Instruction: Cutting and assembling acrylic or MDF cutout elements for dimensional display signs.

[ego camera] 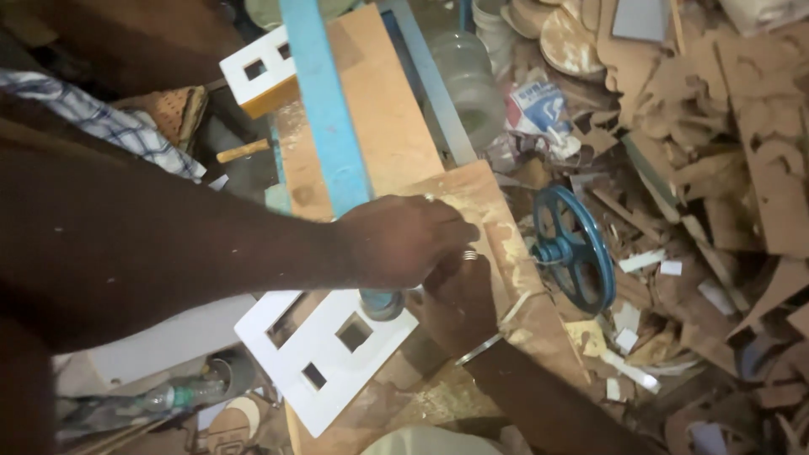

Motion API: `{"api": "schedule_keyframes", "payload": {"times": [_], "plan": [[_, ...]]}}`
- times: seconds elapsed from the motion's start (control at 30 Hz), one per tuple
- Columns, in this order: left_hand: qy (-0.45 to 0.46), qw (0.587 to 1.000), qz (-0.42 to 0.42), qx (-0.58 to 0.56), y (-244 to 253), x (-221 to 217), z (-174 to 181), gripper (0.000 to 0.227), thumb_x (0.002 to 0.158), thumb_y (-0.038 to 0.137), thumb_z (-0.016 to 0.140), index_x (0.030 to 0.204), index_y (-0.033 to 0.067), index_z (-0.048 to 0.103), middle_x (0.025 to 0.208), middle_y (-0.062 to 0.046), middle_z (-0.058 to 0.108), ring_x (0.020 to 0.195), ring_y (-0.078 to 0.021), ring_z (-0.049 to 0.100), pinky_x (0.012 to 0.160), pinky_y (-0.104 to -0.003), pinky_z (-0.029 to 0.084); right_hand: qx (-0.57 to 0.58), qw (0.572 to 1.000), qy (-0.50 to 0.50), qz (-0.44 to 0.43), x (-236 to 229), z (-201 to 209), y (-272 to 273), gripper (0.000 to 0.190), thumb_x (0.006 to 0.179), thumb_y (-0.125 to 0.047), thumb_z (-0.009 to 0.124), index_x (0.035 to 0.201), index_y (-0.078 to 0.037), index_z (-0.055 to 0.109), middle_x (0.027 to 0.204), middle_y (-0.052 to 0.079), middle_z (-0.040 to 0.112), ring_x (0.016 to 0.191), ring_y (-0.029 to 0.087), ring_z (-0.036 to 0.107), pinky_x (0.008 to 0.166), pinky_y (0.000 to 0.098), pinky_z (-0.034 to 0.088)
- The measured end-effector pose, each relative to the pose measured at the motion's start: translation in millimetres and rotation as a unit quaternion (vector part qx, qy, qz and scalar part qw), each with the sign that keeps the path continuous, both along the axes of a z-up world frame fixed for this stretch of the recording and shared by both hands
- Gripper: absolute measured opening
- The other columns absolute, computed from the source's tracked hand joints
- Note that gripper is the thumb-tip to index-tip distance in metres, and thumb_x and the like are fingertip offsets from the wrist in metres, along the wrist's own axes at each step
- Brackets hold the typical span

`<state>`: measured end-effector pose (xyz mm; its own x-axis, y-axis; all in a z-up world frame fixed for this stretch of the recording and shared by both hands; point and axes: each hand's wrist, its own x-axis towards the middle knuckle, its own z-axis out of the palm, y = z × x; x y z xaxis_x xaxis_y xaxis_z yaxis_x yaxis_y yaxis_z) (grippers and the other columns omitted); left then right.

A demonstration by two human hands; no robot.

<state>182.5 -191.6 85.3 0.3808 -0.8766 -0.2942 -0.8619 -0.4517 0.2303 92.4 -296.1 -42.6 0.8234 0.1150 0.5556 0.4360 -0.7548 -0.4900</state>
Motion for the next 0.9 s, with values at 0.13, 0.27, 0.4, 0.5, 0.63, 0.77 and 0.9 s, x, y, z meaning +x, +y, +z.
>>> {"api": "schedule_keyframes", "payload": {"times": [0.13,0.27,0.4,0.5,0.63,0.77,0.9], "plan": [[-0.004,0.997,-0.034,-0.076,6.5,2.5,-11.3,0.044,0.076,0.01,0.066,0.12,0.0147,0.063,0.108,-0.009,0.068,0.103,-0.0328,0.067,0.086,-0.047,0.054,0.088,0.996,-0.002,0.007,-1.6,1.6,2.9,0.043,0.066,-0.012,0.089,0.103,-0.006,0.068,0.096,0.014,0.069,0.081,0.035,0.068,0.061,0.0436,0.052],[0.035,0.999,-0.015,-0.026,6.0,1.6,-8.8,0.04,0.07,0.015,0.073,0.109,0.0165,0.065,0.096,-0.005,0.066,0.099,-0.0291,0.067,0.08,-0.045,0.055,0.24,0.969,0.051,0.019,-3.5,13.4,6.6,0.035,0.07,-0.009,0.085,0.099,-0.005,0.067,0.091,0.011,0.071,0.078,0.03,0.071,0.062,0.0391,0.055],[0.028,0.996,-0.038,-0.08,11.7,6.2,-16.4,0.056,0.07,0.006,0.071,0.125,0.0139,0.062,0.101,-0.009,0.065,0.099,-0.0331,0.066,0.081,-0.047,0.053,0.326,0.941,0.085,0.013,-0.6,13.9,5.4,0.028,0.073,-0.007,0.082,0.097,-0.003,0.067,0.087,0.013,0.072,0.077,0.03,0.071,0.062,0.0393,0.056],[0.016,0.996,-0.016,-0.081,15.2,3.3,-13.6,0.051,0.076,0.007,0.069,0.125,0.0168,0.063,0.104,-0.005,0.067,0.102,-0.0307,0.067,0.082,-0.045,0.055,0.316,0.937,0.15,-0.018,0.2,12.0,8.6,0.014,0.08,-0.005,0.072,0.094,-0.003,0.068,0.083,0.014,0.071,0.074,0.03,0.071,0.061,0.0399,0.055],[0.019,0.998,-0.006,-0.066,11.2,2.0,-9.7,0.053,0.073,0.008,0.07,0.125,0.0136,0.062,0.103,-0.008,0.066,0.101,-0.0325,0.066,0.08,-0.046,0.054,0.446,0.853,0.272,-0.026,1.7,14.1,8.3,0.009,0.09,-0.006,0.062,0.096,-0.004,0.069,0.08,0.012,0.072,0.072,0.028,0.075,0.062,0.0383,0.058],[-0.001,0.997,-0.007,-0.08,10.5,2.2,-8.8,0.052,0.074,0.008,0.072,0.125,0.012,0.062,0.102,-0.009,0.067,0.098,-0.0331,0.067,0.08,-0.047,0.054,0.217,0.973,0.071,-0.025,3.3,1.6,7.5,0.033,0.071,-0.007,0.082,0.1,0.0,0.066,0.092,0.018,0.067,0.079,0.036,0.069,0.06,0.045,0.054],[-0.004,0.997,0.012,-0.081,10.4,-1.5,-9.6,0.053,0.073,0.012,0.074,0.126,0.013,0.063,0.104,-0.009,0.068,0.098,-0.0328,0.069,0.08,-0.047,0.056,0.123,0.992,-0.002,-0.036,1.6,-12.2,12.6,0.051,0.065,-0.007,0.09,0.106,0.002,0.063,0.099,0.02,0.063,0.08,0.04,0.065,0.059,0.0486,0.051]]}}
